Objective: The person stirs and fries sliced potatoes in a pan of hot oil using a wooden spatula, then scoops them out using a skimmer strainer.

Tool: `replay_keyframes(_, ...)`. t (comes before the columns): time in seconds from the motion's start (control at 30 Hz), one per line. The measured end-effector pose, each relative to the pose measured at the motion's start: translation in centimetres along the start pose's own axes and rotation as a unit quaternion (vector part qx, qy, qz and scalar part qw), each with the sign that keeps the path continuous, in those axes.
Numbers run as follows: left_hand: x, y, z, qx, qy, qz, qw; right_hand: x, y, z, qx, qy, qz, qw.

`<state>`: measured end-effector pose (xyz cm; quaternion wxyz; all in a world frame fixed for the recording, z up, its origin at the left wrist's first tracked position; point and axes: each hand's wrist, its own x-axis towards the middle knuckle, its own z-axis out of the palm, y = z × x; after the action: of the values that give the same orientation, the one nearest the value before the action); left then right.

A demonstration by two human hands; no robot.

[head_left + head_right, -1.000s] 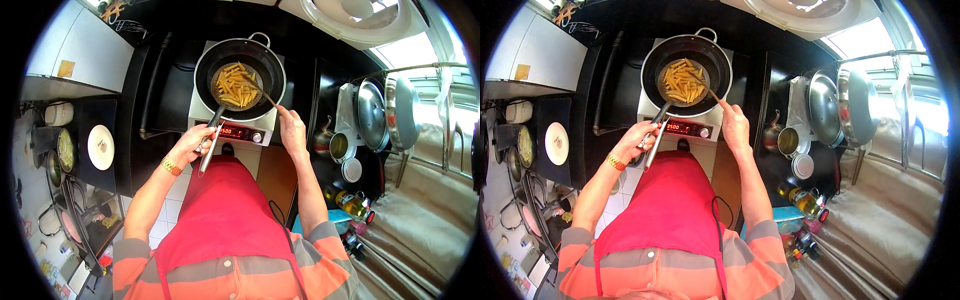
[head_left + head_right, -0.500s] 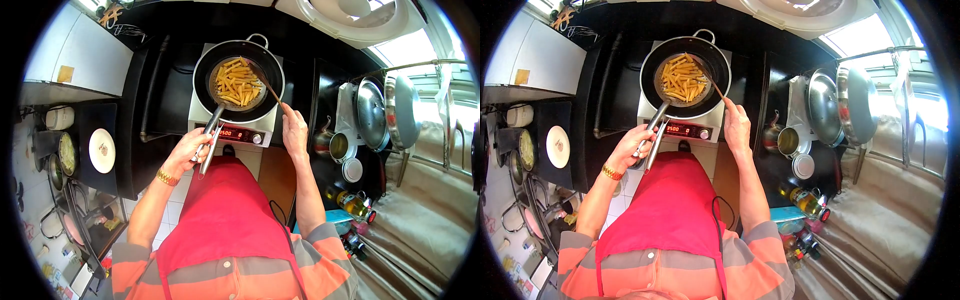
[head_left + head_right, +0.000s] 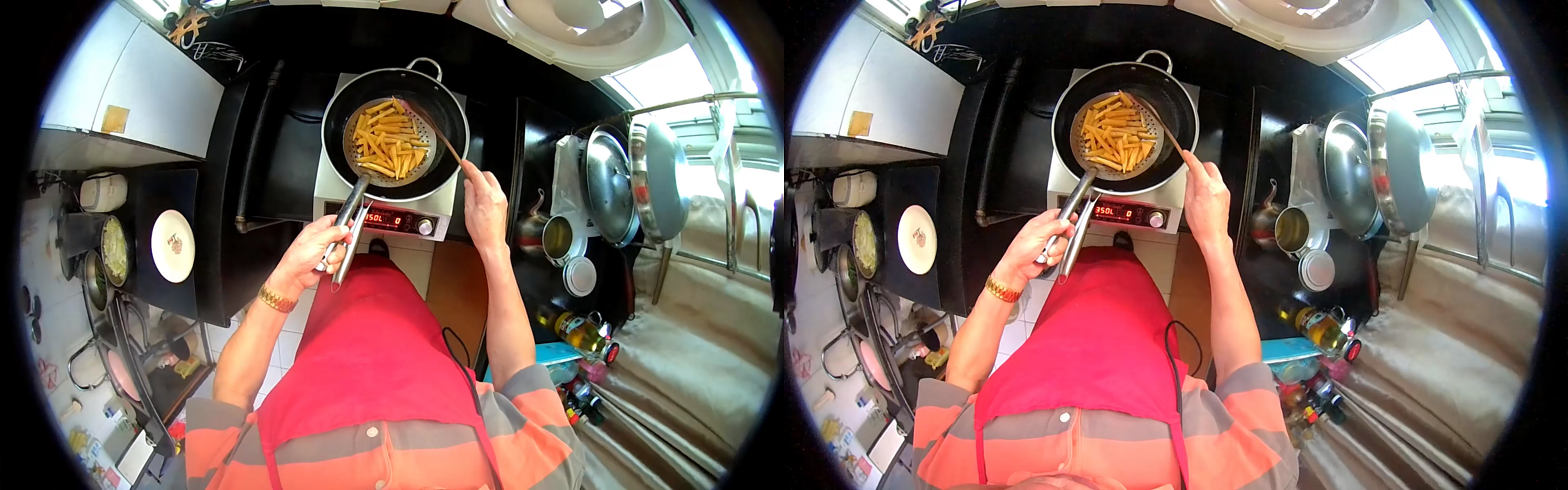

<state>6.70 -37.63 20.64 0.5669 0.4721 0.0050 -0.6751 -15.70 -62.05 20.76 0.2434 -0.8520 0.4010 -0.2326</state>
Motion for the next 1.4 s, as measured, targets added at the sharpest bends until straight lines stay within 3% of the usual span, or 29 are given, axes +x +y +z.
replay_keyframes(0.23, -1.0, 0.2, 0.3, 0.016, 0.001, 0.004, 1.000, 1.5, -1.4, 1.8, -0.016, 0.005, -0.082, 0.996)
replay_keyframes(0.43, -1.9, 0.5, 0.4, 0.003, 0.004, 0.010, 1.000, 0.8, -1.5, 0.2, 0.033, 0.003, -0.020, 0.999)
replay_keyframes(0.57, -2.6, 1.5, 0.2, -0.050, -0.016, 0.004, 0.999, -0.2, -1.9, -0.5, 0.020, -0.021, -0.034, 0.999)
replay_keyframes(0.7, -4.0, 3.2, 1.2, -0.089, -0.041, 0.004, 0.995, -1.3, -3.0, -2.1, 0.159, 0.053, 0.020, 0.986)
replay_keyframes(0.8, -5.1, 4.3, 2.3, -0.082, -0.048, 0.023, 0.995, -3.0, -2.4, -2.1, 0.221, 0.071, 0.082, 0.969)
replay_keyframes(0.9, -5.4, 4.5, 3.2, -0.070, -0.044, 0.036, 0.996, -4.7, -3.0, -1.6, 0.435, 0.085, 0.181, 0.878)
replay_keyframes(1.1, -3.1, 2.5, 2.0, -0.057, -0.006, 0.023, 0.998, -7.9, -1.1, 1.5, 0.546, 0.063, 0.287, 0.784)
replay_keyframes(1.4, -3.6, 1.3, 1.5, -0.068, -0.042, 0.038, 0.996, -10.1, -1.5, 1.5, 0.547, 0.065, 0.311, 0.774)
